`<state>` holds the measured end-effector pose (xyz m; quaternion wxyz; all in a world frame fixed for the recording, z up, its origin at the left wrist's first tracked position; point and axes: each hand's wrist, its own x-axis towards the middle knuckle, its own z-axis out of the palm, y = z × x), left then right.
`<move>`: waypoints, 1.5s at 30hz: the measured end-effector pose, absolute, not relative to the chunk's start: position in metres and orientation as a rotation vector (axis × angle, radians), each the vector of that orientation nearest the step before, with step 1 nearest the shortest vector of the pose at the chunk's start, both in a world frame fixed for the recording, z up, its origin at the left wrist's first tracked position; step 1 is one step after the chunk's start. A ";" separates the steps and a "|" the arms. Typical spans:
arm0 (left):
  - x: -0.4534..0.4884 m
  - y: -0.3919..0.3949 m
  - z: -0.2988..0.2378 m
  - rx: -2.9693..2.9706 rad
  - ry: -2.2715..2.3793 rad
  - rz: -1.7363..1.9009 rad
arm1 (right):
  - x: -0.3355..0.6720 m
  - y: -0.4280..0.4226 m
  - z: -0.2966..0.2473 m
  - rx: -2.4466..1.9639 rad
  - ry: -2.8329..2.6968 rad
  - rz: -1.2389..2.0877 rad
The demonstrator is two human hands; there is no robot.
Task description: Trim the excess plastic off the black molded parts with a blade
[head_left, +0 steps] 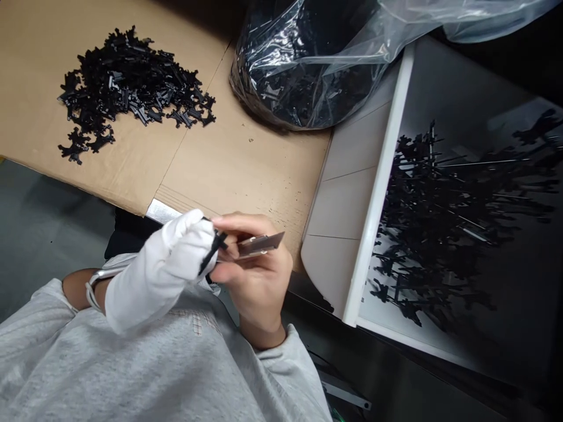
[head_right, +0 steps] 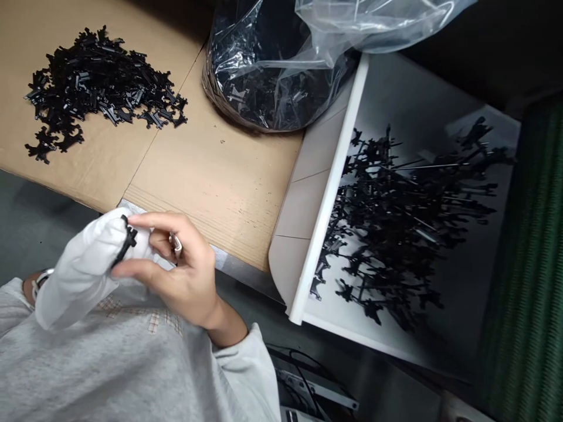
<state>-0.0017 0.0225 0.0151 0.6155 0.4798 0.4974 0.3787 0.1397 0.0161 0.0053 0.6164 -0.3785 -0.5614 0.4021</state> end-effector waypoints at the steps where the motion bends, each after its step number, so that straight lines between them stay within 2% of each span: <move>1: -0.001 0.025 0.020 1.085 1.124 0.890 | 0.137 0.018 0.005 -0.854 -1.261 0.929; 10: 0.003 0.035 0.042 0.966 0.990 0.925 | 0.139 0.016 -0.002 -0.759 -1.141 1.132; 23: 0.009 0.036 0.050 1.024 1.119 1.049 | 0.127 0.021 -0.003 -0.713 -1.087 1.205; 28: 0.006 0.036 0.050 1.015 1.204 1.006 | 0.126 0.028 -0.006 -0.563 -1.089 1.338; 36: 0.001 0.031 0.044 1.053 1.207 0.989 | 0.126 0.028 -0.009 -0.665 -1.057 1.502; 41: 0.002 0.031 0.043 1.138 1.247 1.052 | 0.125 0.030 -0.011 -0.664 -1.062 1.541; 45: 0.001 0.030 0.045 1.105 1.277 1.027 | 0.131 0.025 -0.011 -0.625 -1.145 1.435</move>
